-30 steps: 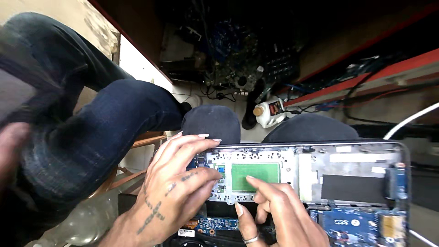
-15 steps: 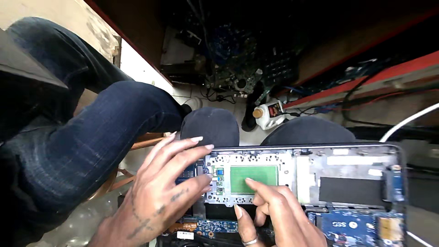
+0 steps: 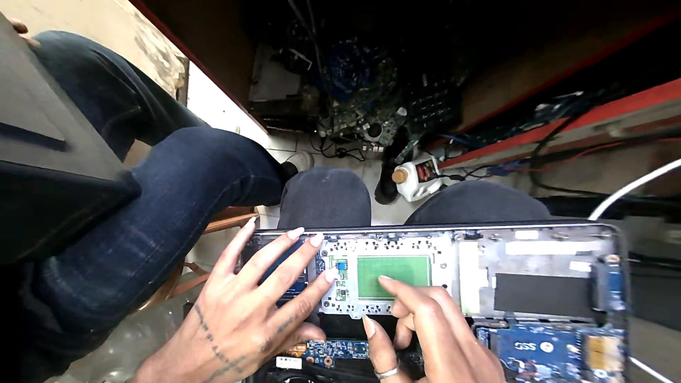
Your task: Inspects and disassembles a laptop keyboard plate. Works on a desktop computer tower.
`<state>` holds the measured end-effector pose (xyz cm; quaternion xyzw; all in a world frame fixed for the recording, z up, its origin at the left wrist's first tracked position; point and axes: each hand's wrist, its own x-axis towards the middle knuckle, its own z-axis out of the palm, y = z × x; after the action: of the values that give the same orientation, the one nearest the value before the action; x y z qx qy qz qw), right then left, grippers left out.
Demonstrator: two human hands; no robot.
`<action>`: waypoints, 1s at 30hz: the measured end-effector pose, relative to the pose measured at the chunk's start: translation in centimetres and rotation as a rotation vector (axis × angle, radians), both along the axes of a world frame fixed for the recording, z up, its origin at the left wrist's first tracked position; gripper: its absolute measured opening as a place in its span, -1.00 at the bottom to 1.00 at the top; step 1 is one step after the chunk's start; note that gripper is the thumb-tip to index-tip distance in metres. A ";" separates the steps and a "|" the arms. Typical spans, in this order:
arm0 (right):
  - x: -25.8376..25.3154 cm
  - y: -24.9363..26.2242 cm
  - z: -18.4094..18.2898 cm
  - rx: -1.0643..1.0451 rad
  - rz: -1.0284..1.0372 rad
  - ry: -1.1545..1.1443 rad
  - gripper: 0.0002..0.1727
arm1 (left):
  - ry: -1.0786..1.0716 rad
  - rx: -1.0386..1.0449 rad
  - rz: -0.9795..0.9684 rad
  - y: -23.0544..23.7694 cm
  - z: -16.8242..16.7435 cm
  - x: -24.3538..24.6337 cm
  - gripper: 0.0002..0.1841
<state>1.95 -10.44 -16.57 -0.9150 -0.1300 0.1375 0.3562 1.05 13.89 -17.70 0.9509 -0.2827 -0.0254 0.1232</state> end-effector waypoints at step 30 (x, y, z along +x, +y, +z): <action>8.1 -3.7 -1.9 -0.165 0.884 -0.502 -0.58 | 0.029 0.052 0.018 -0.7 0.6 -0.1 -0.44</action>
<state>10.08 -14.09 -18.42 -0.8025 -0.5747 0.0611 0.1484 0.91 13.17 -17.14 0.9559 -0.2716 -0.0454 0.1026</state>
